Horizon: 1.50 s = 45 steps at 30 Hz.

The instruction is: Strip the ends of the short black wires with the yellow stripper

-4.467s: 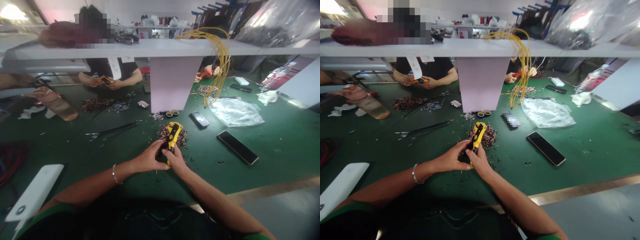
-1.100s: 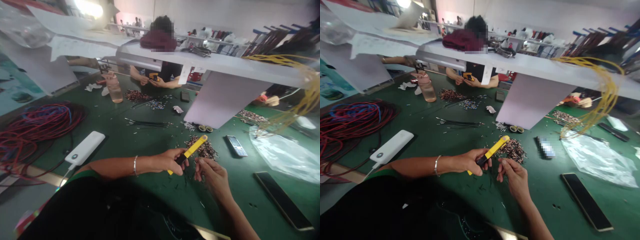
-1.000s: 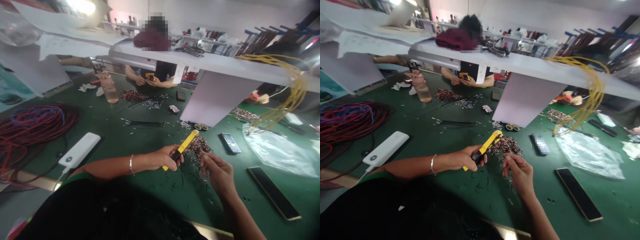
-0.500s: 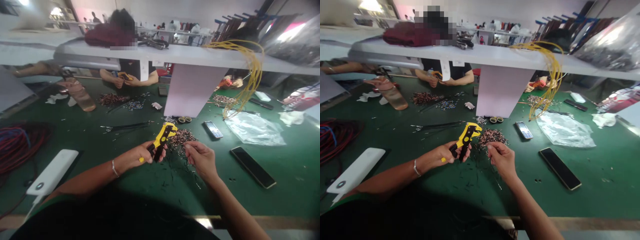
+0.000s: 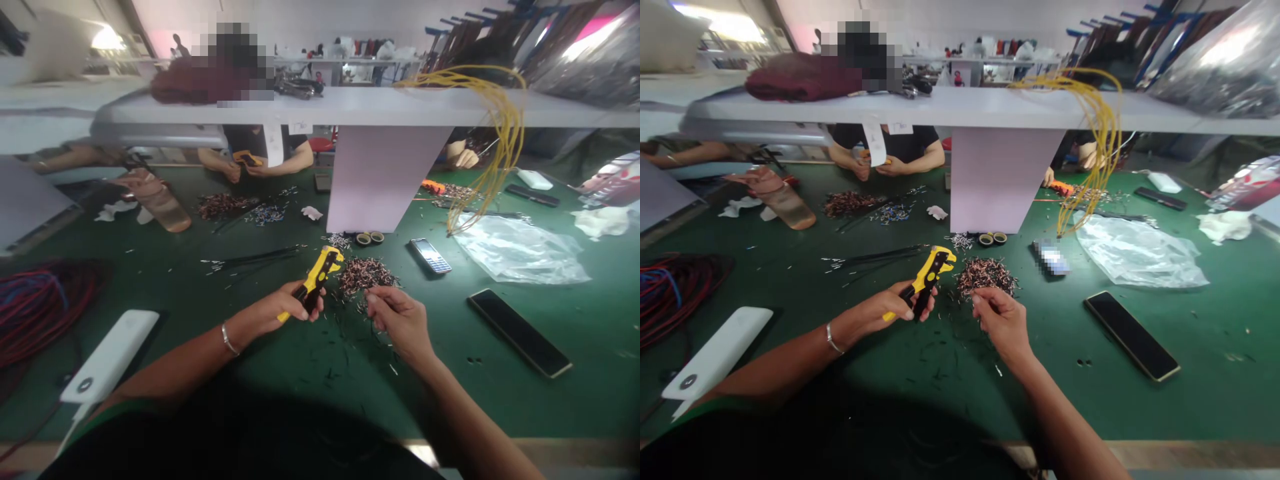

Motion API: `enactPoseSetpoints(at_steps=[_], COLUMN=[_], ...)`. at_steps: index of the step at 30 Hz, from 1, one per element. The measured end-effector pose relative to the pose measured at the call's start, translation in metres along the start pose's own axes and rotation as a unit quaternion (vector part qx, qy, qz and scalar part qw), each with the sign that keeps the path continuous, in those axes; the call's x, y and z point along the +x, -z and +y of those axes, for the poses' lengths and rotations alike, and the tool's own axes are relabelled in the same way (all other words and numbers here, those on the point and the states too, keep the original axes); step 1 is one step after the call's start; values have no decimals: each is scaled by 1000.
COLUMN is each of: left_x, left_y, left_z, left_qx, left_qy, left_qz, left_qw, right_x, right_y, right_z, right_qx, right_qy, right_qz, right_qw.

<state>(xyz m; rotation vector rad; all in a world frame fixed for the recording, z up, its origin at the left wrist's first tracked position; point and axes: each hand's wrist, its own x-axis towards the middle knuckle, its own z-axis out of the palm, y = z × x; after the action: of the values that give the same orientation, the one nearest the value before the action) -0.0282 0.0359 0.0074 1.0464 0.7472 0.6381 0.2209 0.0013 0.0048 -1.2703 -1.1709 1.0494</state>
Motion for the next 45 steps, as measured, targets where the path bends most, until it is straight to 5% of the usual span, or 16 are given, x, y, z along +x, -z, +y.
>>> enactPoseSetpoints(at_steps=[4, 9, 13, 17, 20, 22, 24, 27, 29, 33, 39, 42, 45], left_x=[-1, -12, -21, -24, -22, -20, -19, -18, -18, -18, -18, -20, -22], left_y=[8, 23, 21, 20, 24, 27, 28, 21, 12, -3, 2, 4, 2], left_z=[7, 3, -6, -13, -15, -14, -12, -6, -3, -3, -14, -15, -13], left_qx=[266, 619, 708, 742, 728, 686, 599, 343, 147, -41, -76, -93, -112], left_qy=[7, 29, 44, 14, 5, 4, 13, 49, 69, 47, 25, 17, 2], left_qz=[115, 165, 151, 134, 132, 150, 166, 141, 105, 77, 125, 115, 91], left_qw=[957, 768, 689, 657, 673, 712, 783, 927, 981, 995, 989, 989, 990], right_x=[-1, -3, 0, 6, 8, 9, 9, 10, 11, 12, 25, 59, 112], right_y=[-3, -6, -5, -2, -1, -1, -1, -2, -1, -1, -1, -13, -44], right_z=[5, 21, 38, 45, 43, 41, 40, 38, 37, 38, 33, 18, 2], right_qx=[-122, -257, -356, -413, -390, -353, -315, -272, -260, -296, -431, -433, -442], right_qy=[84, 219, 253, 237, 226, 218, 204, 170, 153, 127, 175, 243, 238], right_qz=[-80, -166, -159, -143, -144, -133, -113, -85, -78, -107, -93, -117, -165], right_qw=[986, 927, 885, 867, 881, 900, 920, 943, 950, 941, 880, 860, 849])
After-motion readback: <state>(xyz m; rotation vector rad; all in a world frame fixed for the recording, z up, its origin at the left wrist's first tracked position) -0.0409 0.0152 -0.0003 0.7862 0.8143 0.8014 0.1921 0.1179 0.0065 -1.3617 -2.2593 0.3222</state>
